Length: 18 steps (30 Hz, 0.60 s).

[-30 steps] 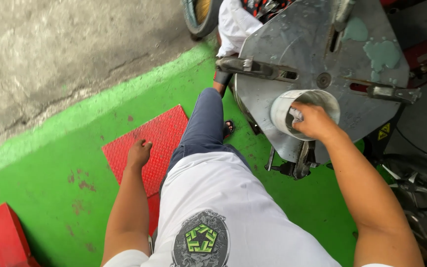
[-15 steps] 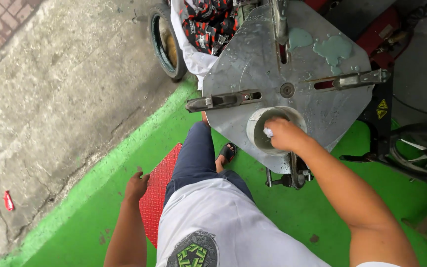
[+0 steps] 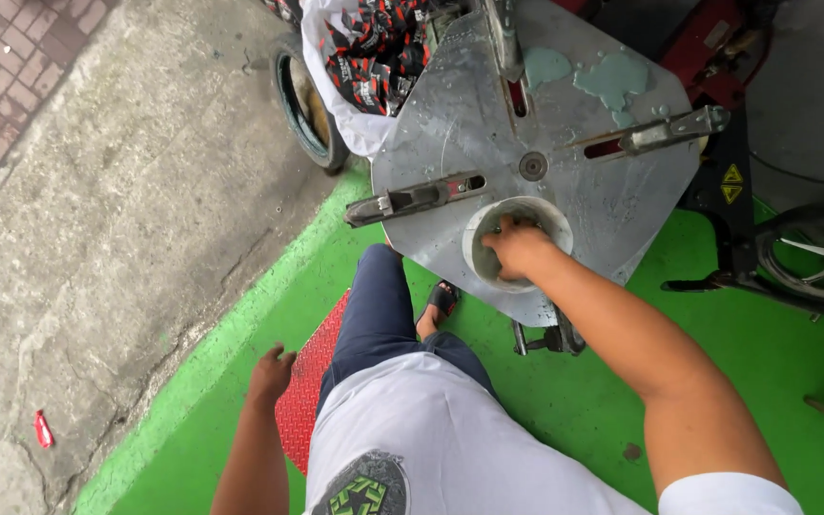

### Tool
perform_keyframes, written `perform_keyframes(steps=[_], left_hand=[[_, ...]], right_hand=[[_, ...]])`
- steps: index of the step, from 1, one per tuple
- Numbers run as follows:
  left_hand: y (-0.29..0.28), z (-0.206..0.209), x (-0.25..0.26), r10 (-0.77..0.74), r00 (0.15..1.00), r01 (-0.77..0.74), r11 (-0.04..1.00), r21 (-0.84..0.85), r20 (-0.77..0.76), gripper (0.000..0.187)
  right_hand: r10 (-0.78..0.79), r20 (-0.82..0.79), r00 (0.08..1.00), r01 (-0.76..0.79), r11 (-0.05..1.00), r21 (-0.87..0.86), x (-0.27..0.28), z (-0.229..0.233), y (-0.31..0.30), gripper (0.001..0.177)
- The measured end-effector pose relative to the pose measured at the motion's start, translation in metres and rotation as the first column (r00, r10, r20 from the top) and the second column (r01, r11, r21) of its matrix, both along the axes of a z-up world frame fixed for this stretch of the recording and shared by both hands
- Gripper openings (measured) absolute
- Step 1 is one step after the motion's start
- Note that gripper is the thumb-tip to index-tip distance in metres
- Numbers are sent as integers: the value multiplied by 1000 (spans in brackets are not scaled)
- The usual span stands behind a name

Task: The person wipes a metal tire changer machine with a white cloth, repeatedly dipping the cloth into a small white bucket of liquid. The person cleans the flat surface and the clamping arms of the machine throughout the clip.

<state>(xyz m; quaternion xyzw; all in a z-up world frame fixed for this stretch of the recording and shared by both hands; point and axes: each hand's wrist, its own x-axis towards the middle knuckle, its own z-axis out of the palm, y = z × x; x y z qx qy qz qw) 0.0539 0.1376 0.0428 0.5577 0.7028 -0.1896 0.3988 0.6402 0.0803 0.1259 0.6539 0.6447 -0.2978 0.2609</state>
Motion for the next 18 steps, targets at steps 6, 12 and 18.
perform_keyframes(steps=[6, 12, 18], left_hand=[[-24, 16, -4, 14, 991, -33, 989, -141, -133, 68], [-3, 6, -6, 7, 999, -7, 1000, -17, -39, 71], [3, 29, 20, 26, 1000, -26, 1000, -5, 11, 70]], right_hand=[[-100, -93, 991, 60, 932, -357, -22, 57, 17, 58], [-51, -57, 997, 54, 997, 56, -26, -16, 15, 33], [6, -129, 992, 1, 999, 50, -30, -12, 35, 54]])
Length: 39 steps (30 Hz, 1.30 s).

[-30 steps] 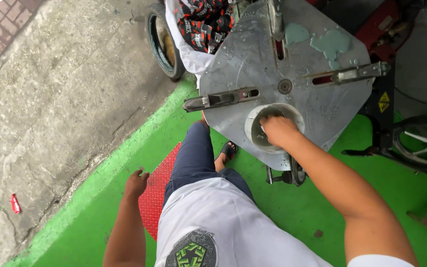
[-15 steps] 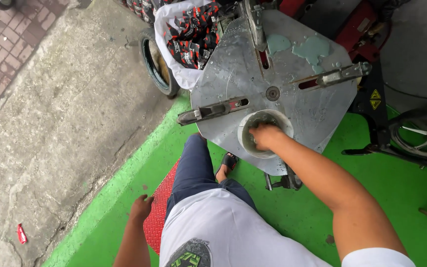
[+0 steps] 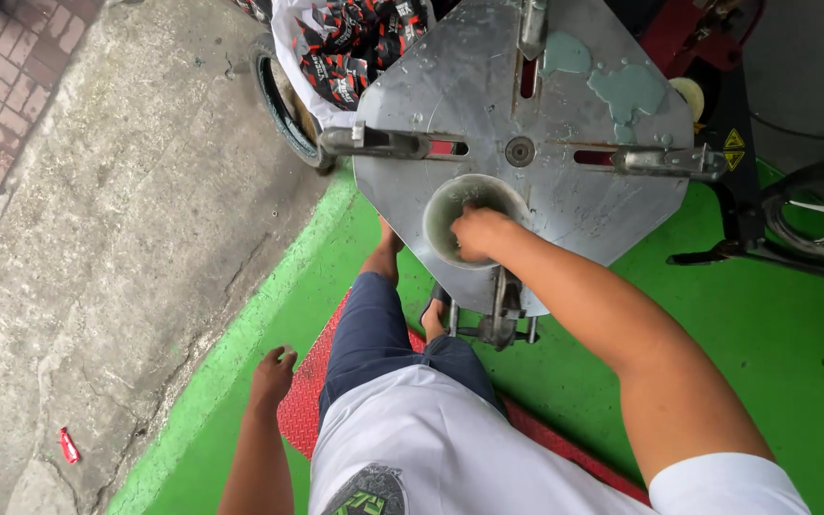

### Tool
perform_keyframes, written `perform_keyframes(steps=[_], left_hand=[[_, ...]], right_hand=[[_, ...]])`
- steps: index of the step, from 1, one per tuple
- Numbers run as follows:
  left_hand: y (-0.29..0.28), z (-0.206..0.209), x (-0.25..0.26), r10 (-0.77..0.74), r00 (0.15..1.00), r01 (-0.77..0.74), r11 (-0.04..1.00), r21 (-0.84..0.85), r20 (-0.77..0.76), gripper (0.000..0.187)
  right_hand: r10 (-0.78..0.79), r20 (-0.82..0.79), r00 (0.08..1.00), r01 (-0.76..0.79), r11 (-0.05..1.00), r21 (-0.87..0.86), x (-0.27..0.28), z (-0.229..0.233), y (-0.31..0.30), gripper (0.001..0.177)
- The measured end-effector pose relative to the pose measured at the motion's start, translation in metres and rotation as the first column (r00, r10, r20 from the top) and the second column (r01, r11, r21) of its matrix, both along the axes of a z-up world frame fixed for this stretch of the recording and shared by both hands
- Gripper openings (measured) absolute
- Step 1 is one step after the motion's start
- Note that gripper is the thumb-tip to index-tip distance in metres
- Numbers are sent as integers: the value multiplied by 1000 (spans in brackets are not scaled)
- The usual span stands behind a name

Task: The person wipes a metal tire changer machine with a white cloth, repeatedly dipping the cloth into a small white bucket of liquid. The person cleans the flat surface and the clamping arms of the machine throughout the clip.

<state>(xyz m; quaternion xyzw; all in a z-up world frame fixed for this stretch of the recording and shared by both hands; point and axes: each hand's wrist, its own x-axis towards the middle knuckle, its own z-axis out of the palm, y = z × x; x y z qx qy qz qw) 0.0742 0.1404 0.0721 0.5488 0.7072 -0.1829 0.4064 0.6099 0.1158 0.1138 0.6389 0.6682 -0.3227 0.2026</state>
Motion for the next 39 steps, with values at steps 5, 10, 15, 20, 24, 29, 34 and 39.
perform_keyframes(steps=[5, 10, 15, 20, 24, 29, 34, 39], left_hand=[[-13, -4, -13, 8, 1000, -8, 1000, -21, -23, 70], [-30, -23, -40, -17, 998, 15, 999, -29, -54, 69], [-39, -33, -57, -34, 997, 33, 999, -28, -70, 69], [-33, -27, -57, -28, 996, 26, 999, -25, -81, 70], [-26, 21, -30, 9, 997, -13, 998, -59, -79, 64], [-27, 57, -24, 123, 992, -124, 991, -43, -37, 64], [-46, 55, -45, 111, 992, -113, 993, -38, -58, 63], [-76, 37, -74, 195, 973, -204, 977, -64, -123, 62]], right_hand=[[-37, -185, 982, 46, 998, 42, -10, 57, 18, 26], [-127, -247, 961, 171, 971, 168, 4, 78, 44, 16], [-220, -362, 906, 331, 902, 279, 12, 123, 60, 45], [-246, -422, 873, 424, 810, 404, 8, 136, 74, 38], [-152, -437, 886, 417, 670, 613, 5, 98, 100, 52], [-161, -457, 875, 457, 587, 668, 4, 70, 127, 44], [-217, -443, 870, 478, 590, 650, 8, 68, 149, 46], [-240, -467, 851, 519, 523, 676, 22, 70, 166, 46]])
